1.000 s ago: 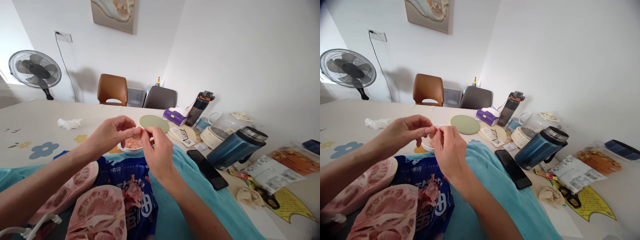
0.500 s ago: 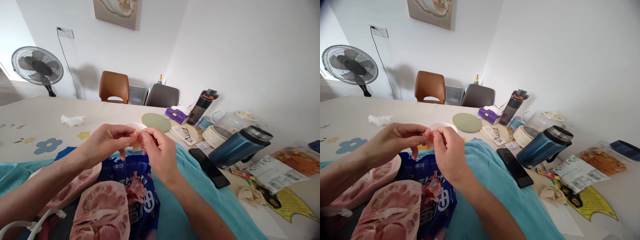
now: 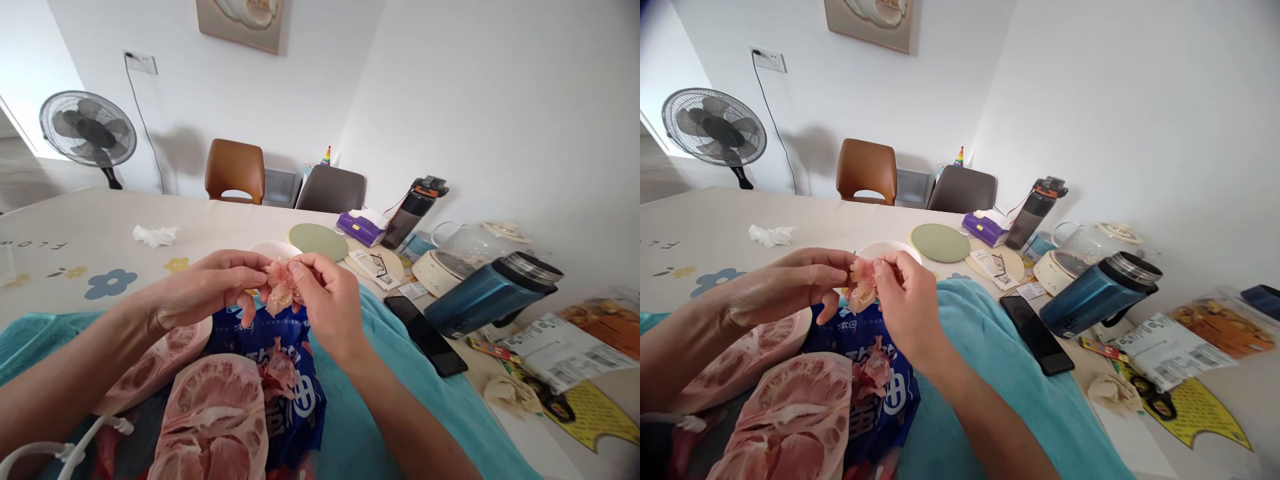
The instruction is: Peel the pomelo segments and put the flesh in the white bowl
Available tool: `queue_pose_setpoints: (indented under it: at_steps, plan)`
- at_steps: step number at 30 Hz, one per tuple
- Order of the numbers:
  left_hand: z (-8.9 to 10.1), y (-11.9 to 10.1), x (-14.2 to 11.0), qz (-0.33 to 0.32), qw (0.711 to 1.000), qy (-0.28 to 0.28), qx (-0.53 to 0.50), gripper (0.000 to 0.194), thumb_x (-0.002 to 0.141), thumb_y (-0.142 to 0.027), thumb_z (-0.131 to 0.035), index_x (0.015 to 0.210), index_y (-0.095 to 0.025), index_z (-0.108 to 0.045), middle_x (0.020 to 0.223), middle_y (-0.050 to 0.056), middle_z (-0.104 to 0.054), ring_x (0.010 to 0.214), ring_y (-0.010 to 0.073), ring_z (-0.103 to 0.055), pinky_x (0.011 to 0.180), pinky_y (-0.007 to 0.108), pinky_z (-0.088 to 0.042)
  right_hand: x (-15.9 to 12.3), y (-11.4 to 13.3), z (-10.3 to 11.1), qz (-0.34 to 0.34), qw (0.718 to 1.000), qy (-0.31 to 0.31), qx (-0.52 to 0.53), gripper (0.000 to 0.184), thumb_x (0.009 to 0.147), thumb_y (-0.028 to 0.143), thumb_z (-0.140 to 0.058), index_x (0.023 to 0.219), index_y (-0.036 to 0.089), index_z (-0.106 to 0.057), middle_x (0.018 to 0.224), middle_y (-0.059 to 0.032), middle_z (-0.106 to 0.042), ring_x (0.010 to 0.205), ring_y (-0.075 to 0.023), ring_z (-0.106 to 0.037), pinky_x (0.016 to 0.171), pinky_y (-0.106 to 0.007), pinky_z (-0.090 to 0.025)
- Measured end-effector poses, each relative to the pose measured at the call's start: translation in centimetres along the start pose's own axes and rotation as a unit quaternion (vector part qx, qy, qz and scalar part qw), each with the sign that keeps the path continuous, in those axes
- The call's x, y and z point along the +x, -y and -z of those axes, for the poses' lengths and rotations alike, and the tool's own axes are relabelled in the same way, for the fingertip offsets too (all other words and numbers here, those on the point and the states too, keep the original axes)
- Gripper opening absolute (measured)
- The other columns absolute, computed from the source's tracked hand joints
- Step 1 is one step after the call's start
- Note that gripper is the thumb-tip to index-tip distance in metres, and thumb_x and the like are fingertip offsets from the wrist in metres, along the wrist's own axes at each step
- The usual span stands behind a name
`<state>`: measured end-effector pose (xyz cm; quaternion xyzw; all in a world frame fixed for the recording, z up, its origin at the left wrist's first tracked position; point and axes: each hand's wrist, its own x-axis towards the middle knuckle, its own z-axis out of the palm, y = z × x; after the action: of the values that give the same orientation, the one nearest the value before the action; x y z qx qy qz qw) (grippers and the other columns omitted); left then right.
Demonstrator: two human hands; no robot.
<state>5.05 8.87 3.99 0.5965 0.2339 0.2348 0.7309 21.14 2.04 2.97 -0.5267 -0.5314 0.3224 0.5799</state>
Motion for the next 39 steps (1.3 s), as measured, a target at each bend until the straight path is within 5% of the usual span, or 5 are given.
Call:
queue_pose_setpoints:
  at_steps: [6, 11, 18, 30, 39]
  plan:
    - [-1.1, 0.5, 0.2, -0.03, 0.998, -0.05, 0.032, 0.024, 0.084, -0.036, -0.066, 0.074, -0.015, -0.066, 0.065, 0.0, -0.059, 0.057, 0.0086, -0.056, 0.043, 0.014, -0.047, -0.9, 0.0, -0.4, 0.108, 0.985, -0.036, -0.132, 0.017, 0.088, 0.026, -0.051, 0.079, 0.018, -0.064, 0.07, 0.0, -0.065, 0.059, -0.0106, -0.054, 0.057, -0.024, -0.042]
    - [-1.0, 0.7, 0.3, -0.04, 0.999, -0.019, 0.002, 0.024, 0.088, -0.031, -0.063, 0.072, -0.013, -0.067, 0.066, 0.001, -0.061, 0.057, 0.0088, -0.059, 0.047, 0.016, -0.052, -0.2, 0.1, -0.2, 0.003, 0.999, 0.022, 0.032, 0.016, 0.084, 0.032, -0.059, 0.077, 0.019, -0.065, 0.054, 0.0043, -0.054, 0.046, -0.0094, -0.048, 0.045, -0.022, -0.04]
    - [-1.0, 0.7, 0.6, -0.025, 0.997, 0.008, -0.073, 0.018, 0.088, -0.023, -0.061, 0.079, -0.01, -0.069, 0.067, 0.003, -0.062, 0.056, 0.0096, -0.06, 0.044, 0.015, -0.052, 0.3, 0.0, -0.6, -0.116, 0.963, 0.033, 0.241, 0.013, 0.072, 0.029, -0.067, 0.069, 0.016, -0.065, 0.052, 0.0037, -0.056, 0.044, -0.0082, -0.047, 0.042, -0.021, -0.039]
    - [-0.4, 1.0, 0.4, -0.013, 0.991, 0.017, -0.133, 0.016, 0.088, -0.017, -0.06, 0.078, -0.009, -0.069, 0.065, 0.001, -0.056, 0.048, 0.0044, -0.052, 0.042, 0.012, -0.05, 0.8, -1.0, -0.8, -0.155, 0.921, 0.044, 0.354, 0.015, 0.065, 0.027, -0.076, 0.069, 0.016, -0.067, 0.061, 0.0015, -0.063, 0.049, -0.009, -0.054, 0.042, -0.021, -0.042]
    - [0.8, 0.7, 0.6, -0.004, 0.991, 0.015, -0.13, 0.019, 0.088, -0.014, -0.058, 0.097, -0.01, -0.074, 0.073, 0.005, -0.064, 0.057, 0.0078, -0.059, 0.051, 0.014, -0.054, 1.3, -1.3, -0.5, -0.122, 0.928, 0.038, 0.35, 0.012, 0.068, 0.028, -0.074, 0.067, 0.017, -0.068, 0.054, 0.0039, -0.059, 0.043, -0.0072, -0.049, 0.037, -0.018, -0.039]
